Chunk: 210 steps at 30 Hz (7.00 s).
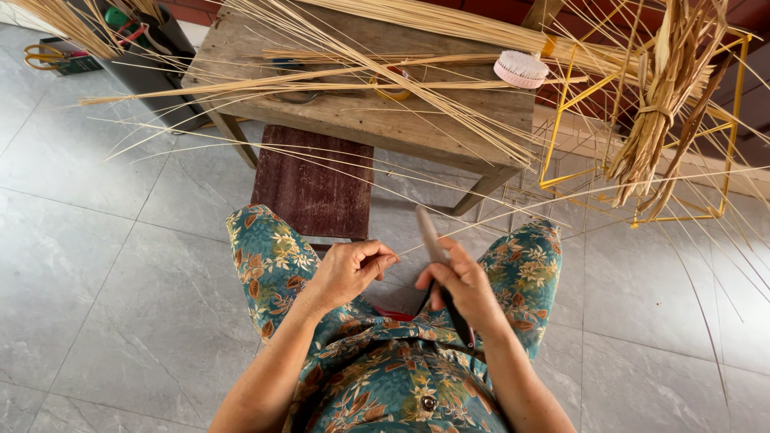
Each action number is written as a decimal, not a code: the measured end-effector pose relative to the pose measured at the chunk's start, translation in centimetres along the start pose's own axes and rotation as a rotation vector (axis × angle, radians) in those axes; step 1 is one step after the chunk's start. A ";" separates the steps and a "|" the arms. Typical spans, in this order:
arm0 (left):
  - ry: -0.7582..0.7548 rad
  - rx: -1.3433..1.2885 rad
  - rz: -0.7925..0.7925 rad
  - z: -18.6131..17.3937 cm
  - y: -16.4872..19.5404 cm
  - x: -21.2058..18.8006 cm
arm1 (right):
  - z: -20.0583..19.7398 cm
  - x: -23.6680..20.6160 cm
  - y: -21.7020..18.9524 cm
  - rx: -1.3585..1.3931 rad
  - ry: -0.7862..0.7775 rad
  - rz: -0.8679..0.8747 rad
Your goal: The person sits at a wooden workbench and uses a knife to shave thin bamboo strips. They hold each strip with the left hand and draw the knife along its length with the right hand, repeating the motion on multiple strips.
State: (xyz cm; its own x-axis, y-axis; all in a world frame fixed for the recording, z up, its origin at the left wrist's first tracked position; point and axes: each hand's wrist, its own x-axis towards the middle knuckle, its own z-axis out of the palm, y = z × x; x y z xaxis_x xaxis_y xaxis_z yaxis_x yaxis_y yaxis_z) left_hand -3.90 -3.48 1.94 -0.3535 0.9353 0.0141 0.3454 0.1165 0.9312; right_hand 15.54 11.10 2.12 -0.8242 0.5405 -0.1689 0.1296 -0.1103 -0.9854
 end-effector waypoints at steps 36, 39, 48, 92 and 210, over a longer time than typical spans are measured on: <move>-0.021 0.076 -0.115 -1.2 0.8 -0.8 | -0.3 0.6 0.3 0.069 0.019 0.070; 0.014 0.045 -0.061 -1.6 0.2 -0.9 | -2.7 0.4 -0.7 0.128 0.227 0.014; -0.006 0.045 -0.093 0.9 0.0 0.2 | -0.9 0.1 -0.4 0.032 0.135 0.059; 0.093 -0.066 -0.090 0.3 0.2 -0.1 | -0.3 -0.2 -0.5 0.064 -0.029 0.087; 0.101 0.034 -0.160 -3.2 -3.0 -0.7 | -3.0 0.8 0.9 0.237 0.117 -0.013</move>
State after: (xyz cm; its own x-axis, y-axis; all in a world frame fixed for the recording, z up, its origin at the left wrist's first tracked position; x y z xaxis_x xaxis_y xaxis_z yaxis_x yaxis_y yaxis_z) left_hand -7.46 -5.53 0.30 -0.4909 0.8660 -0.0951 0.3064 0.2738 0.9117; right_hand 16.68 13.97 1.06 -0.7535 0.6347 -0.1711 -0.0247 -0.2874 -0.9575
